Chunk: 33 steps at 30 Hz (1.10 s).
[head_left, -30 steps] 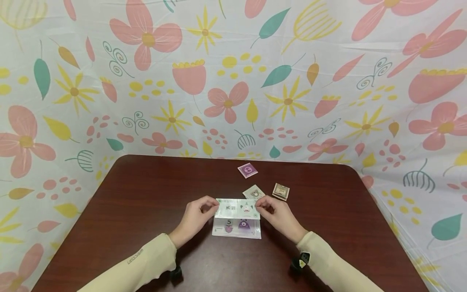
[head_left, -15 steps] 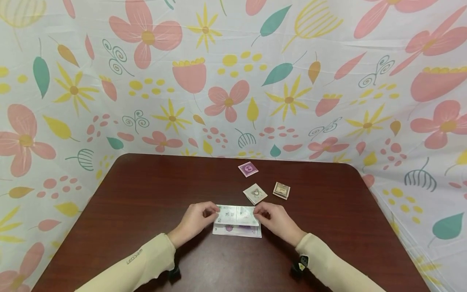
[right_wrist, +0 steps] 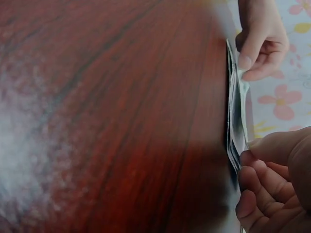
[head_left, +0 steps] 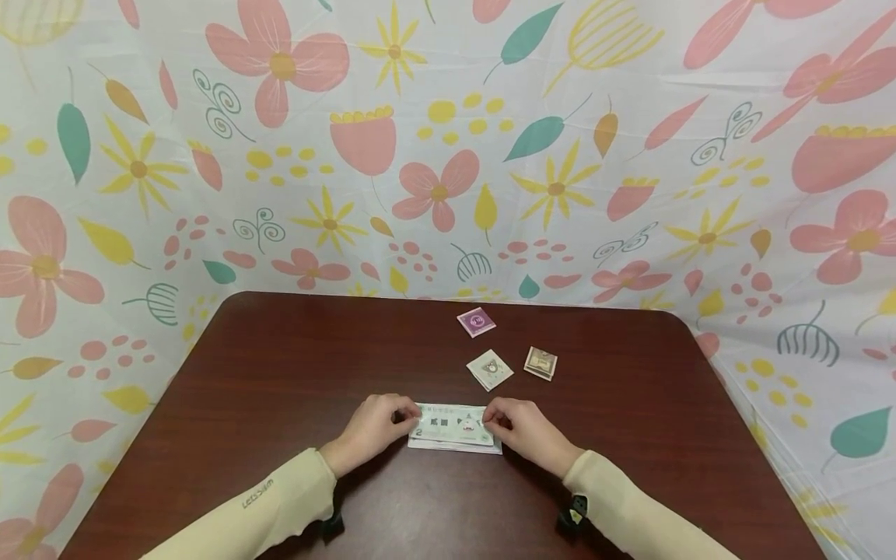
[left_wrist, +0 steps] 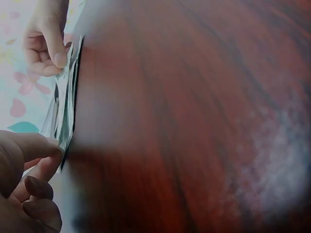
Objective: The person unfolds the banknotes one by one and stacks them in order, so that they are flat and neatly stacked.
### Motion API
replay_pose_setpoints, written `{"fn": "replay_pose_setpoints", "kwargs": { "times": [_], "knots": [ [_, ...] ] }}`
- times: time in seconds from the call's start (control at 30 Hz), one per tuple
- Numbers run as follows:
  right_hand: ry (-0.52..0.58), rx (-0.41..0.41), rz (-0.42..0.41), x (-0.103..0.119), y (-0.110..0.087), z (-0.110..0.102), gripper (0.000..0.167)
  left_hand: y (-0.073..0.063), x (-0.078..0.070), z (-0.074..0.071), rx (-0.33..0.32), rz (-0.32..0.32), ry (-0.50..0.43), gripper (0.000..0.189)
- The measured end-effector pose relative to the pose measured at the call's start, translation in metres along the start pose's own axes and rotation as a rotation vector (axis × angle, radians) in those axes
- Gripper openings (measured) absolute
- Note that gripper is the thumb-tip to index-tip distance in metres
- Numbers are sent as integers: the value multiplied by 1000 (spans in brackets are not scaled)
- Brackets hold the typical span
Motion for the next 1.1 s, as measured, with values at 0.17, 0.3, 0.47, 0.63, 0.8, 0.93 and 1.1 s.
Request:
{"fn": "replay_pose_setpoints", "kwargs": {
  "times": [0.17,0.3,0.47,0.63,0.8,0.93,1.1],
  "knots": [
    [-6,23,13,-2,1,4,13,1,0,1,8,7,13,8],
    [-19,34,21,-3,2,5,14,2,0,1,17,16,28,8],
    [-61,51,25,-1,4,6,13,3,2,2,31,5,54,9],
    [-100,68,29,-1,3,7,12,2,4,4,37,-13,86,10],
    [-107,62,22,-2,3,6,11,3,4,3,36,-7,110,11],
    [-89,61,32,-4,1,5,10,2,3,3,44,1,119,12],
    [-79,52,53,-10,-3,0,13,1,1,4,46,6,118,13]
  ]
}}
Point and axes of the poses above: each hand's wrist, its own y-axis towards the middle knuckle, its own z-axis out of the palm, x = y × z, the point moved 10 cm from there along y, towards the middle knuckle, and after that the axes turned 9 degrees about -z, right-handed, at the moved point
